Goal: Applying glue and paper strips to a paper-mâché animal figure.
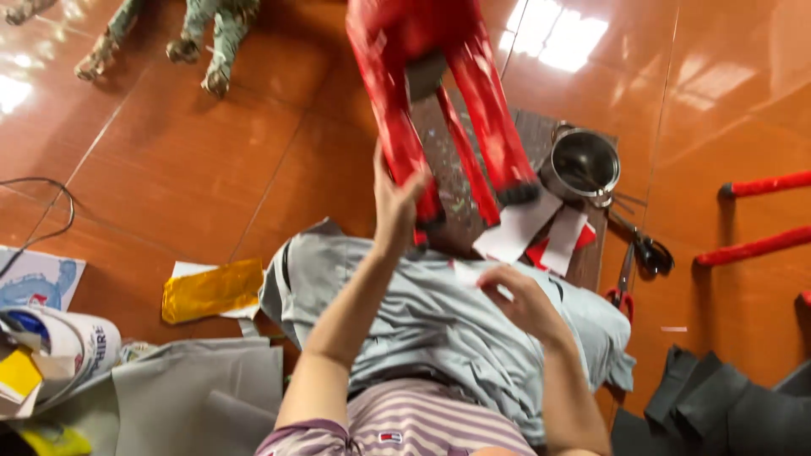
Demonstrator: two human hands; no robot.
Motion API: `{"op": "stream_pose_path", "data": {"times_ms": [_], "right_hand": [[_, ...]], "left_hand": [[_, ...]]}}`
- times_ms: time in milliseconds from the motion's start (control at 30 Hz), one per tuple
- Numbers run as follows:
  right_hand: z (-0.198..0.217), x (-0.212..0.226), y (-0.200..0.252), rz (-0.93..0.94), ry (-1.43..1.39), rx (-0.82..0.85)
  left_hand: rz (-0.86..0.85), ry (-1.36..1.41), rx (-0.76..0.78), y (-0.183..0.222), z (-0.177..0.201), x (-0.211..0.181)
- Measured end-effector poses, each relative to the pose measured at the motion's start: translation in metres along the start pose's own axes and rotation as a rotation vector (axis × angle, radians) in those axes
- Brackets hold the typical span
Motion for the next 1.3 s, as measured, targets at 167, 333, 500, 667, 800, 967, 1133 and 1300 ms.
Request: {"op": "stream_pose_path", "data": {"times_ms": [167, 333, 500, 667, 800, 967, 1133, 1300], "right_hand": [[0.042, 0.087, -0.047, 0.115, -0.108, 0.199], [0.06, 0.127, -0.138, 0.27, -0.057, 0.168], [0.052, 0.133, -0.24, 0.323, 0.219, 0.047], [0.03, 0.123, -0.304, 0.372, 0.492, -0.092], [0.027, 0.102, -0.334, 0.233, 0.461, -0.082], [0.027, 0.102, -0.337, 0.195, 0.431, -0.09], [0.025, 0.095, -0.343, 0.202, 0.4, -0.13], [0.026, 0.075, -0.349, 0.31, 0.427, -0.199]], "left_hand": [[0.076, -0.007, 0.02, 0.042, 0.012, 0.01], [0.171, -0.076, 0.057, 0.054, 0.027, 0.02], [0.184, -0.154, 0.088, 0.052, 0.038, 0.017], [0.18, -0.287, 0.115, 0.053, 0.043, 0.018], [0.045, -0.482, 0.086, 0.039, 0.047, 0.009], [-0.587, -0.852, 0.092, -0.029, 0.041, -0.009], [-0.613, -1.265, 0.113, -0.104, 0.016, -0.001], [-0.564, -1.332, 0.148, -0.117, 0.011, 0.009]]}}
Point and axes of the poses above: each hand's wrist, its own y-axis away from the middle knuckle, its own z-axis out of the back of the hand, x = y × z, the point moved 1 cm from there along -y, towards the middle knuckle, and after that the axes turned 5 degrees about -x, right-handed, at the moved point
